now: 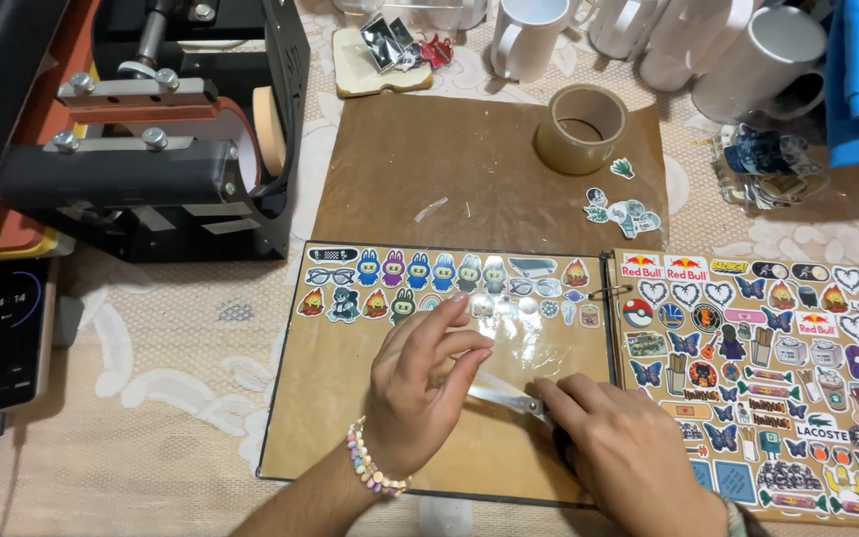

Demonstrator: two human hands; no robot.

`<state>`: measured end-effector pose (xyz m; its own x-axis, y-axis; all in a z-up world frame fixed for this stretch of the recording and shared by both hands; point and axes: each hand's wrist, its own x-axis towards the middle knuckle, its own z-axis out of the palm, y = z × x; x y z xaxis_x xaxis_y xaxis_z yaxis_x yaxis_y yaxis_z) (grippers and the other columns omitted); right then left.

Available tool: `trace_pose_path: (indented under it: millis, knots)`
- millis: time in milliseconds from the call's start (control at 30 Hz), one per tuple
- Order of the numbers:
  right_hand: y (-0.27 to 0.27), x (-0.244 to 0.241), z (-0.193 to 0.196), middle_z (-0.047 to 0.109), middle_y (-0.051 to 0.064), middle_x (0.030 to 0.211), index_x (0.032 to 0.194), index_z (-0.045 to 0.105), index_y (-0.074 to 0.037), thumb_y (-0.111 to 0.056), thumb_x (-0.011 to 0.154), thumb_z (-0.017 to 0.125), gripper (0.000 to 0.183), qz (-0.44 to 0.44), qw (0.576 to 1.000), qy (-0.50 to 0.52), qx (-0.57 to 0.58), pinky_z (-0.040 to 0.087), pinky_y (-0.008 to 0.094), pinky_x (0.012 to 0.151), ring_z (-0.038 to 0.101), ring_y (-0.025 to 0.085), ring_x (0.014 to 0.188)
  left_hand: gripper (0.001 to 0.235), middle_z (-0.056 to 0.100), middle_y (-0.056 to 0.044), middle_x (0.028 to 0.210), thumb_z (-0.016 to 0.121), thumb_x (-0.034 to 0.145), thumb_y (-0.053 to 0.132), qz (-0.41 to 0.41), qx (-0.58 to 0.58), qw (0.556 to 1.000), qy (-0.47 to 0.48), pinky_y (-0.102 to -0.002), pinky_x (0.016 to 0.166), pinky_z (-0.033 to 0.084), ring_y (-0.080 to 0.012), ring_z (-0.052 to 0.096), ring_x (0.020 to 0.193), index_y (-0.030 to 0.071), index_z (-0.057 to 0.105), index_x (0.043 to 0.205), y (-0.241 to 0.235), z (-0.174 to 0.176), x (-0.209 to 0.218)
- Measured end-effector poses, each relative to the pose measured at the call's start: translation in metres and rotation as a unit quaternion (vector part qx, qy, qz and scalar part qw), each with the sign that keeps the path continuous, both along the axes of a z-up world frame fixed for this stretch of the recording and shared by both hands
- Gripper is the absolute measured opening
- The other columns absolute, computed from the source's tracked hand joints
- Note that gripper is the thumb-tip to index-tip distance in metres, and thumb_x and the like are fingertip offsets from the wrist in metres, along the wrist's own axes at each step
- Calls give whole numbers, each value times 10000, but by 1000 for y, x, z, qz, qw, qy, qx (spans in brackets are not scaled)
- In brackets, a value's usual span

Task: Organizing a collection of stickers by trimming them with scissors and placing them into a binder album.

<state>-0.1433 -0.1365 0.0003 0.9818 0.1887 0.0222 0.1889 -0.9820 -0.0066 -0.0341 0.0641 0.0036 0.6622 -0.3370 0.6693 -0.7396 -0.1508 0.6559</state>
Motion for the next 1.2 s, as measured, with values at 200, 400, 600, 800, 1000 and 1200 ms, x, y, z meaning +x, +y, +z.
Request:
trace_pose_path:
  millis: [200,400,600,800,1000,1200]
  knots:
    - [-28,32,37,549,120,1412,1457,488,-117,38,756,580,723,112,955,193,197,470,437,967,578,312,1220,581,731,-136,1119,674,916,-60,-12,-21,994,103,-307,790,724,-207,705,1149,34,418,1429,1,-6,-2]
    - [-84,128,64,762,112,1077,1144,749,-126,-183,920,694,238,-166,955,25,243,612,358,847,737,219,870,573,787,-52,1001,695,929,-33,11,-1,999,30,-344,1049,569,-227,675,1131,3,411,1425,-3,-12,3]
    - [-126,207,17,733,98,1122,1118,744,-123,-321,849,811,340,-292,921,109,233,527,416,888,663,257,1018,553,777,-106,1037,721,908,-56,17,12,999,-24,-341,983,597,-238,712,1064,-22,445,1385,-2,-16,5]
    - [-149,226,-3,733,51,918,868,708,-151,-201,820,859,166,-288,911,127,267,506,368,753,644,203,867,573,775,-114,1060,721,908,-69,3,19,999,-41,-363,1023,584,-257,707,1097,-28,430,1400,-2,-18,6]
    - [-114,184,41,750,87,969,1079,726,-43,-47,852,778,233,-284,863,35,417,585,227,845,701,148,885,562,775,-90,1020,696,925,-72,7,8,999,-32,-342,1006,591,-241,698,1082,-5,426,1414,-2,-15,5]
    - [-71,80,57,751,89,881,865,716,-43,-60,944,636,114,147,901,-291,288,620,327,766,752,230,818,669,571,-197,1263,753,906,-127,-31,-58,996,-58,-315,960,696,-242,810,1022,41,400,1449,-2,-17,-1]
